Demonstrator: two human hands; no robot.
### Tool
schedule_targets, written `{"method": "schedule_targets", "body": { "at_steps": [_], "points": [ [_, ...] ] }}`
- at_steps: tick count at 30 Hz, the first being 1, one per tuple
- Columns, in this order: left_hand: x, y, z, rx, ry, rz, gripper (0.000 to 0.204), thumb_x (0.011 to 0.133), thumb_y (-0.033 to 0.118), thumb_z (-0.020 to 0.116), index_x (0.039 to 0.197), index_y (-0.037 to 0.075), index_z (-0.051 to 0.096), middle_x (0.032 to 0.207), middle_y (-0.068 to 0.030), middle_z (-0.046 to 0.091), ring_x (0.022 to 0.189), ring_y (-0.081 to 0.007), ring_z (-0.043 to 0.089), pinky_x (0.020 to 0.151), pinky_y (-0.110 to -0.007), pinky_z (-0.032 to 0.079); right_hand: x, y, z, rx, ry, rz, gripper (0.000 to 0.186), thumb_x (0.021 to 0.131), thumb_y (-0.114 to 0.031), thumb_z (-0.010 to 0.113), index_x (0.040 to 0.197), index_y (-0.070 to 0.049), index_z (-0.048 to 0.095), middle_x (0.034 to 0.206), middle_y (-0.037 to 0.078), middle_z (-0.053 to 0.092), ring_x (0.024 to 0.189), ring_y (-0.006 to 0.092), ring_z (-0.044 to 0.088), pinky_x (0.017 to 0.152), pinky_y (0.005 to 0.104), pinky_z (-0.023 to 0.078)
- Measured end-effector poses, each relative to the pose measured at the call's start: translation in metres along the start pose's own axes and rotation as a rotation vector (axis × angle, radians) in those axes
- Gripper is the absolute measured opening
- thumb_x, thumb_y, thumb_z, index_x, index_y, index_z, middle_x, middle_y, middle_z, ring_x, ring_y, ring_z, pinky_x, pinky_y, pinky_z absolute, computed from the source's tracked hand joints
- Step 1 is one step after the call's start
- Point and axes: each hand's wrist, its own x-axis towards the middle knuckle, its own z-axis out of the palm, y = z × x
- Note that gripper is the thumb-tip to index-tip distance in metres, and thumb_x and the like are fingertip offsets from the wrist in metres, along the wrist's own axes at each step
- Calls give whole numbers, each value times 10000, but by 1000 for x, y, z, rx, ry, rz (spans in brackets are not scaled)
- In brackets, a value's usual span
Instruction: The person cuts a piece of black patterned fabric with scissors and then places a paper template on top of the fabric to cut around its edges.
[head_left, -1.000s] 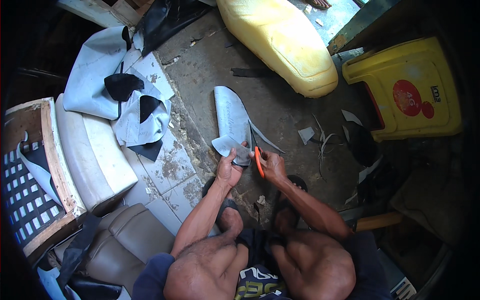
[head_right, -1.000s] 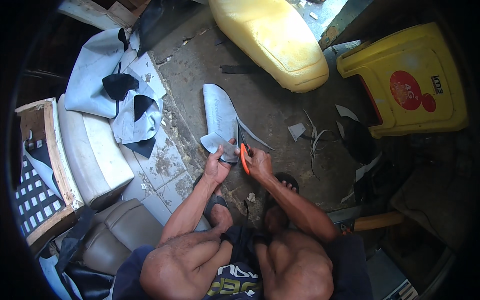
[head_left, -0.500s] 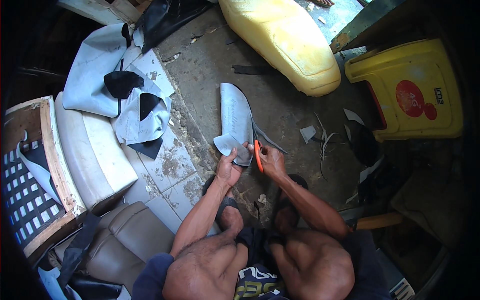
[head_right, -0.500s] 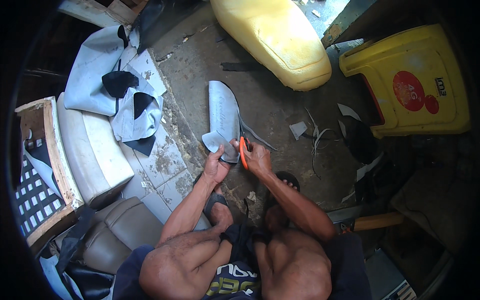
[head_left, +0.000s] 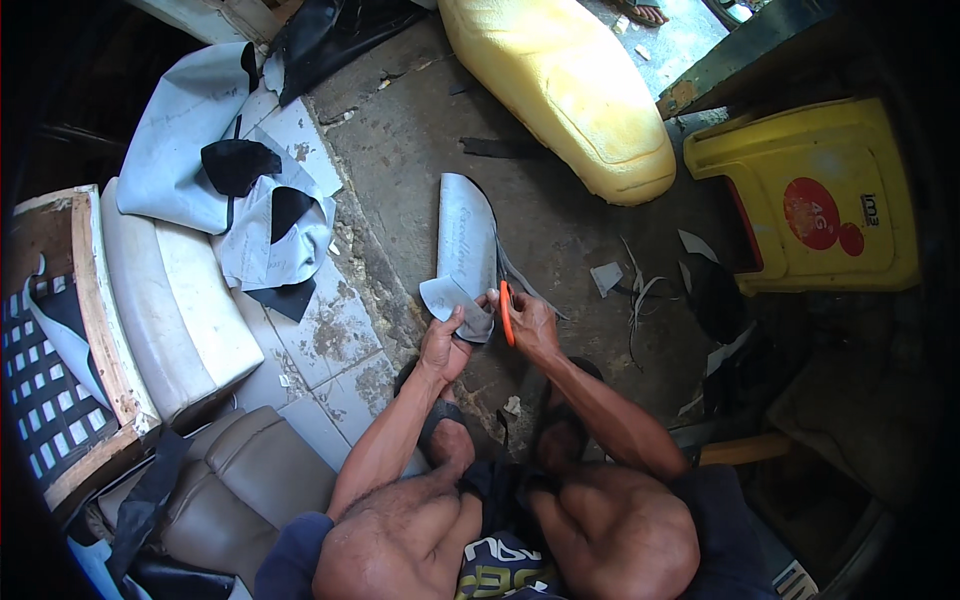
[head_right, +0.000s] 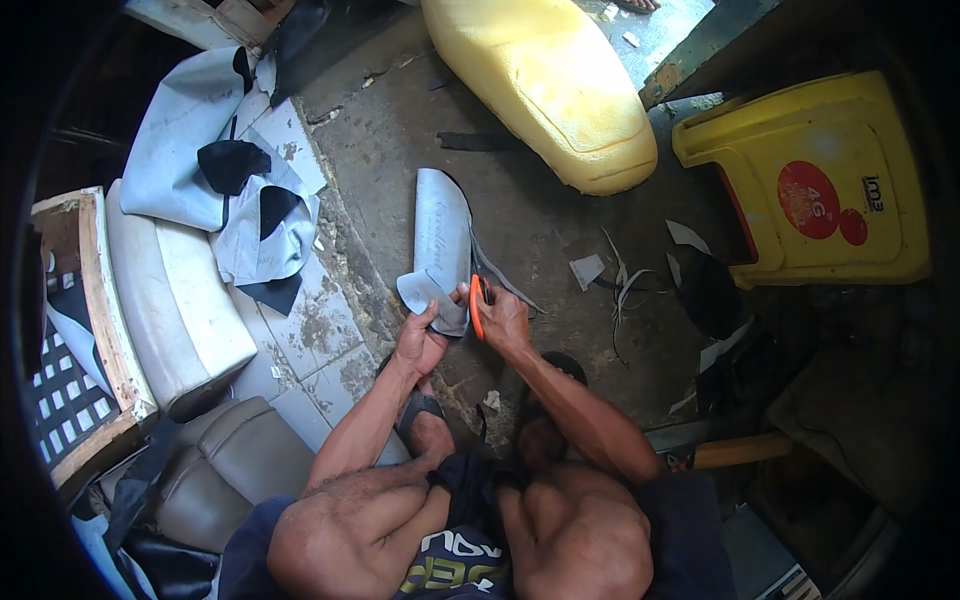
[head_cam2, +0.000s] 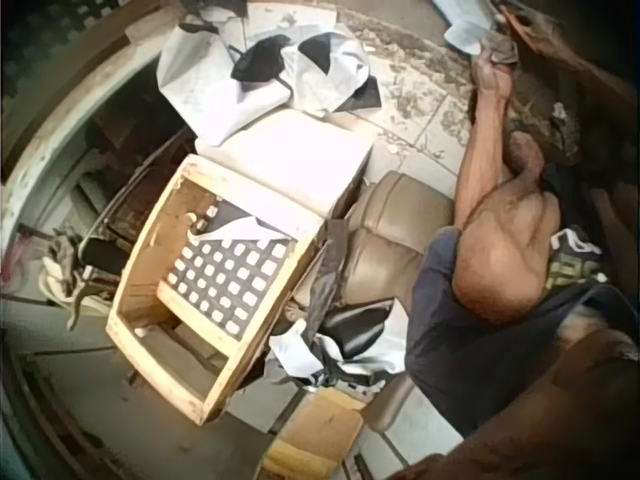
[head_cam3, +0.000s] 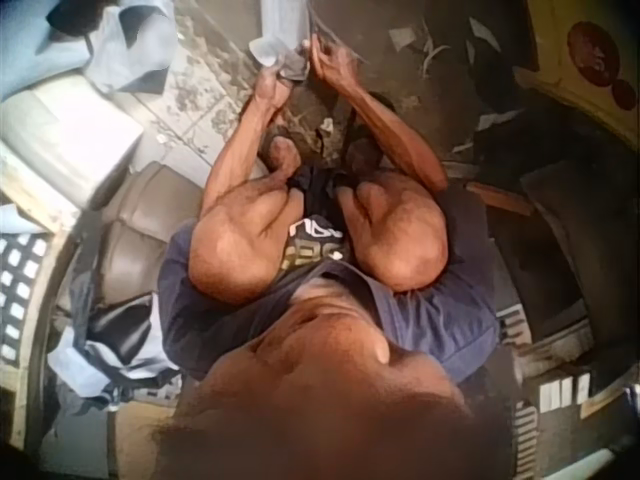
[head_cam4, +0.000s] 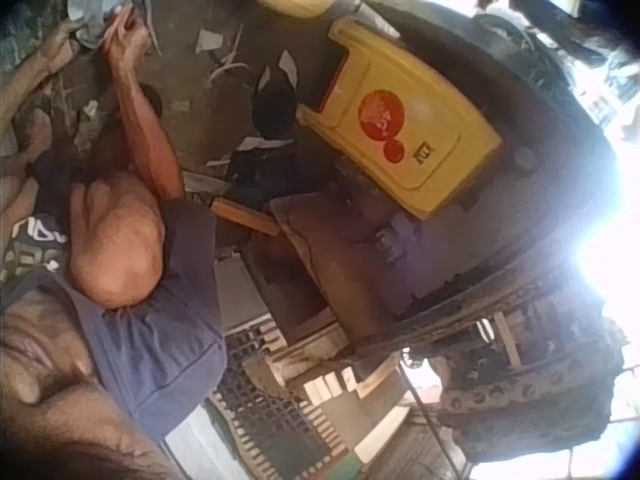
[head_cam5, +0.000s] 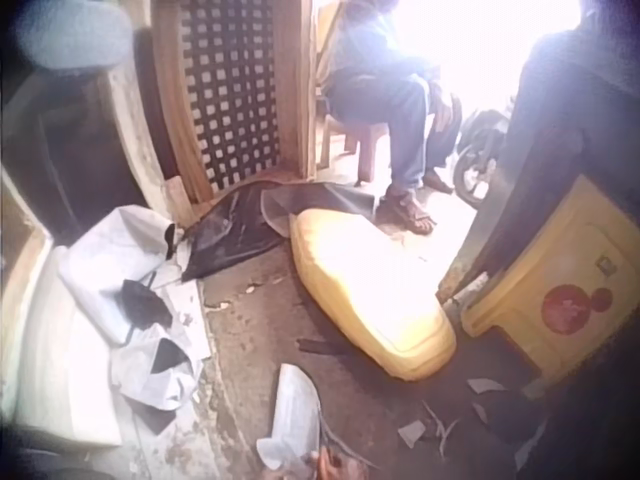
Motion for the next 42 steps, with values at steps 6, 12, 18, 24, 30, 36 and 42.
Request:
{"method": "schedule_targets", "body": {
  "at_steps": [6, 12, 18, 24, 30, 36, 42],
  "points": [
    [2, -1, 0, 17, -18, -16, 487, 1026, 169, 571, 1449, -27, 430, 1402, -165, 583, 1284, -250, 582, 1109, -412, 464, 8, 21, 9, -43, 22, 46, 645, 893, -633, 665, 934, 4, 758, 781, 170, 709, 750, 230, 679, 732, 408, 520],
    [-2, 2, 3, 9, 7, -6, 487, 1020, 154, 577, 1458, 0, 433, 1387, -160, 596, 1289, -253, 578, 1105, -420, 465, 16, 9, 10, -28, 47, 7, 678, 895, -638, 659, 865, 36, 726, 716, 175, 683, 683, 254, 674, 669, 427, 515],
    [-3, 2, 1, 14, 20, -12, 508, 1016, 147, 584, 1474, 6, 413, 1400, -154, 585, 1299, -260, 572, 1112, -424, 460, 8, 5, 7, -34, 71, 44, 703, 872, -659, 671, 865, 42, 725, 704, 178, 675, 697, 254, 681, 680, 434, 516],
    [-5, 3, -1, 22, 37, -20, 509, 1019, 156, 582, 1474, -1, 415, 1403, -154, 583, 1322, -262, 551, 1134, -427, 435, 14, -12, -1, -44, 36, 108, 718, 854, -671, 686, 867, 46, 721, 703, 177, 680, 688, 244, 683, 674, 419, 520],
    [-7, 3, 2, 68, 39, -12, 487, 1027, 163, 567, 1463, -7, 433, 1414, -152, 576, 1328, -257, 546, 1138, -415, 428, 9, -9, 0, 85, 74, 21, 731, 850, -677, 684, 853, 53, 710, 696, 168, 673, 703, 248, 683, 682, 426, 517],
    [-7, 3, 3, 72, 52, -13, 480, 1030, 156, 557, 1464, -7, 431, 1399, -155, 589, 1327, -260, 548, 1133, -410, 431, 28, -6, -5, -68, 51, 89, 732, 854, -674, 684, 827, 57, 698, 688, 172, 664, 690, 254, 673, 667, 429, 511],
    [-5, 4, -3, 54, 0, -23, 541, 1020, 177, 585, 1491, -1, 389, 1425, -173, 565, 1321, -275, 553, 1125, -438, 445, 31, 7, -3, -36, 70, 24, 737, 853, -676, 684, 780, 58, 677, 658, 165, 645, 665, 230, 648, 652, 428, 500]
  ]
}}
